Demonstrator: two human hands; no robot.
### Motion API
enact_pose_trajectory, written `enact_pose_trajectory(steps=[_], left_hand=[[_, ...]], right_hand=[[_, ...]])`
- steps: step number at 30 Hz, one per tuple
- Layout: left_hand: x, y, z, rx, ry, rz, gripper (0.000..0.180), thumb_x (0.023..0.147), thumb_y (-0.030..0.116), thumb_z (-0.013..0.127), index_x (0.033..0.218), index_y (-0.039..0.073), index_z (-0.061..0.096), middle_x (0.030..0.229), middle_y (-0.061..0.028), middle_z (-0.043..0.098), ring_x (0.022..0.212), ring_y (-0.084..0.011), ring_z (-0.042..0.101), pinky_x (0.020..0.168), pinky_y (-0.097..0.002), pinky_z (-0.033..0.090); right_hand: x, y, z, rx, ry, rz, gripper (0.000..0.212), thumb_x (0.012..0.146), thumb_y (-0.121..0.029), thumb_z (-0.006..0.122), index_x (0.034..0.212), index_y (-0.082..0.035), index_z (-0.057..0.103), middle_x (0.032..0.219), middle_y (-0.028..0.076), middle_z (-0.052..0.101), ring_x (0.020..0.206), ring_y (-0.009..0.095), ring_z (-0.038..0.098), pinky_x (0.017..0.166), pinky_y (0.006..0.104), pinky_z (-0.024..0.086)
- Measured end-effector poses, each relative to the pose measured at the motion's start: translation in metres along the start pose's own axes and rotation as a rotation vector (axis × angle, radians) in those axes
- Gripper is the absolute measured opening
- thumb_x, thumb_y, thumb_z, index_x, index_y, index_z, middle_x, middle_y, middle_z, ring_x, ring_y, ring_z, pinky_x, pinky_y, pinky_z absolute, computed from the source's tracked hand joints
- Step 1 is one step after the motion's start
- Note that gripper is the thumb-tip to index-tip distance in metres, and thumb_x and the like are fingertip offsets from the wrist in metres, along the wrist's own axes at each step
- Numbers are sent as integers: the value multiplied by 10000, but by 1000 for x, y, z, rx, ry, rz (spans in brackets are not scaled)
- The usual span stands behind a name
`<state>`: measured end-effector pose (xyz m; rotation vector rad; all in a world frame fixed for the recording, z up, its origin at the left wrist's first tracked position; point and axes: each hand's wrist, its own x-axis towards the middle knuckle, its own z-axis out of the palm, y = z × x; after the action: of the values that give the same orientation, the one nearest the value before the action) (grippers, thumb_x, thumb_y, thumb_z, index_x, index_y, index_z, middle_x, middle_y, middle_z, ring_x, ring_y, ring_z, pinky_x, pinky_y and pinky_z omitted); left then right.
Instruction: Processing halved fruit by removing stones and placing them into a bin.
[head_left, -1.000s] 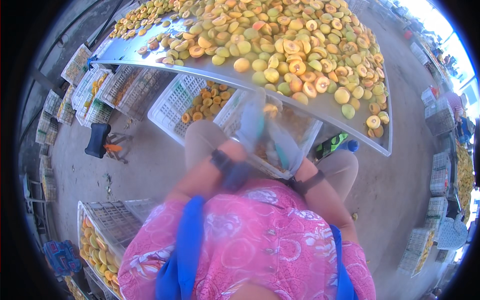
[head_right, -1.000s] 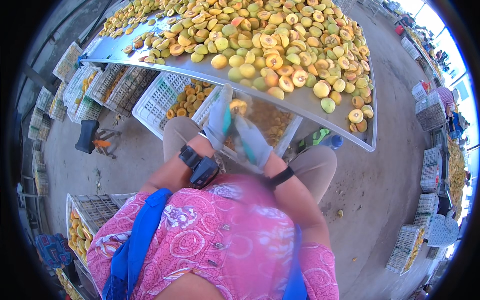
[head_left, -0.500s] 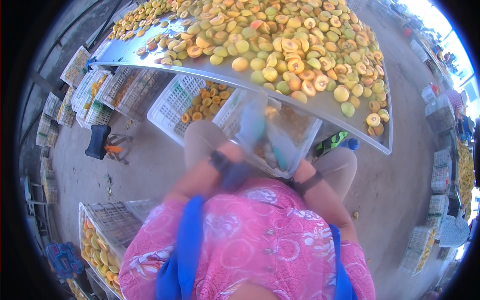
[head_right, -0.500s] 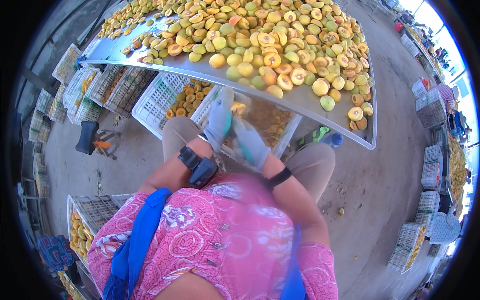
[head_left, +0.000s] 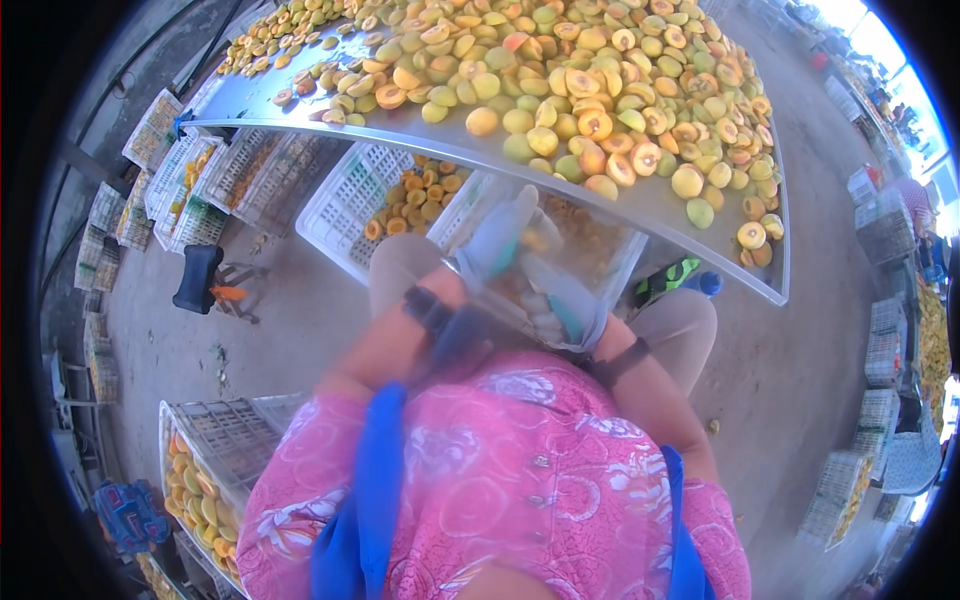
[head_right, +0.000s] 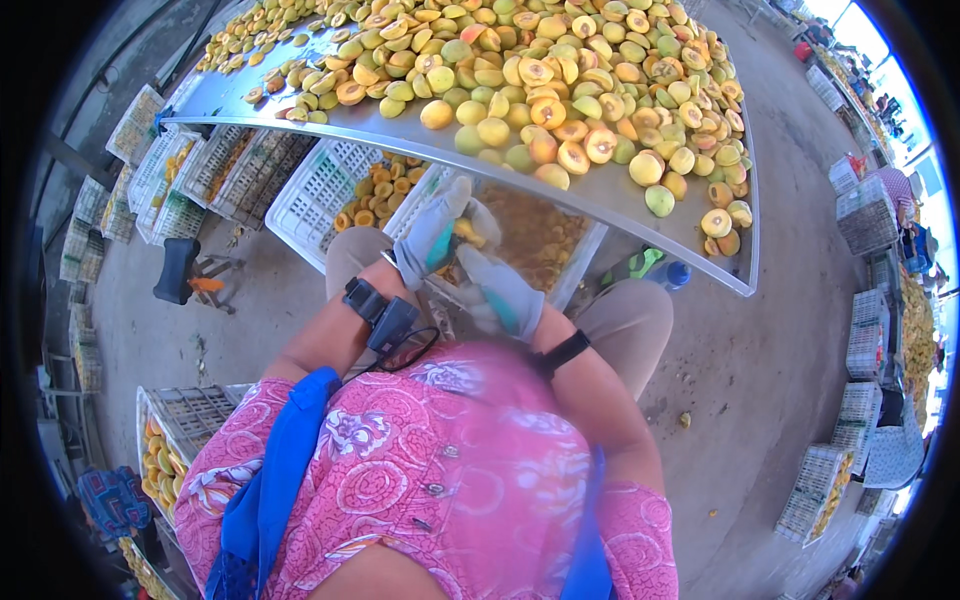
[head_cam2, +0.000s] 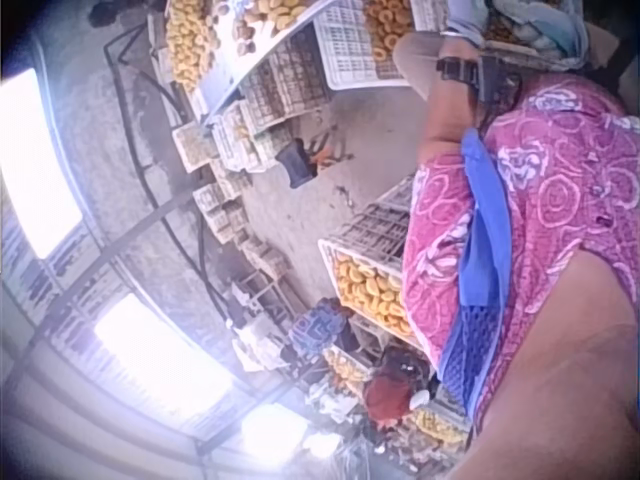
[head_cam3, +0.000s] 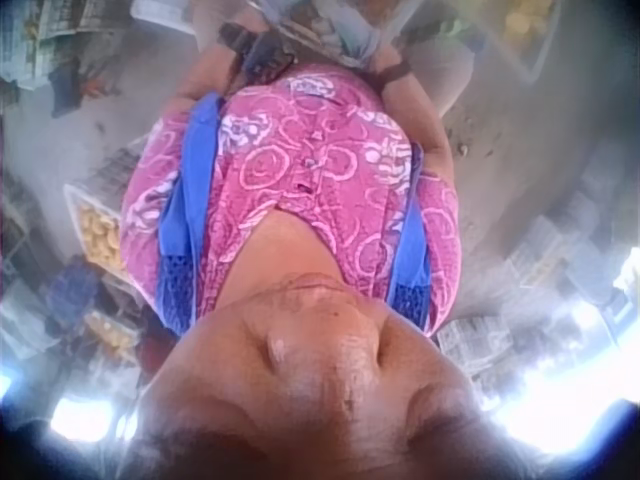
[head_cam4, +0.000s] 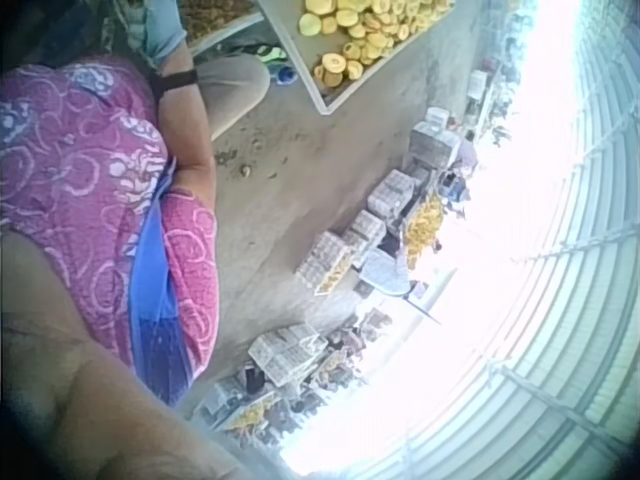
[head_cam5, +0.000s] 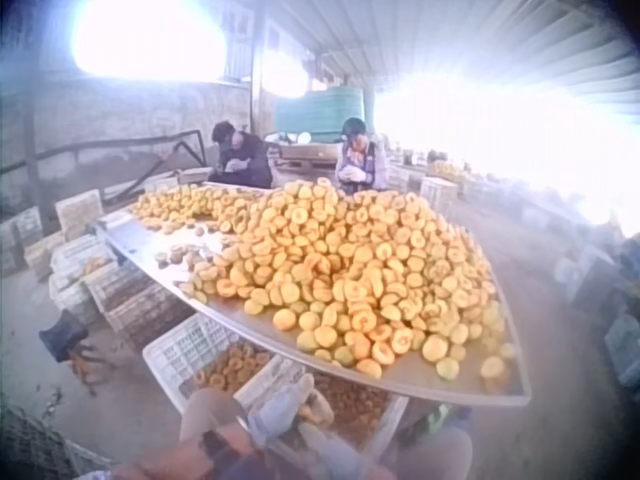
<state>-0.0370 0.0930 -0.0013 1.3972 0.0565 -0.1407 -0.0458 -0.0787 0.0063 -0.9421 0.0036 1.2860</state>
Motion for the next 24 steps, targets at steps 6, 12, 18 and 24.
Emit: enact_pose_trajectory(steps=[6,12,18,24], left_hand=[[0,-13,-8,381,-145,130,554,1006,438,386,817,3,672,781,-59,659,751,-162,621,733,-283,489],[3,-25,-21,71,-137,-45,542,986,477,410,870,13,665,793,-69,655,764,-183,621,741,-304,495],[21,-57,-30,-956,-18,-138,534,929,532,490,961,16,624,811,-61,623,750,-201,610,676,-348,525],[31,-1,-117,-41,496,320,359,992,323,482,987,2,644,1015,-84,650,892,-169,606,850,-281,479]], right_hand=[[2,2,3,-30,-21,101,276,961,-475,466,869,-215,482,541,-93,307,369,48,270,326,195,198],[13,6,-9,119,-181,166,330,967,-490,446,896,-171,491,536,-97,304,345,33,249,320,209,159],[23,2,-15,372,-557,175,375,997,-476,378,912,-130,496,531,-85,300,320,43,234,299,217,161],[31,-3,-34,666,-376,19,400,993,-489,376,838,-158,540,575,-69,372,367,61,312,323,238,237]])
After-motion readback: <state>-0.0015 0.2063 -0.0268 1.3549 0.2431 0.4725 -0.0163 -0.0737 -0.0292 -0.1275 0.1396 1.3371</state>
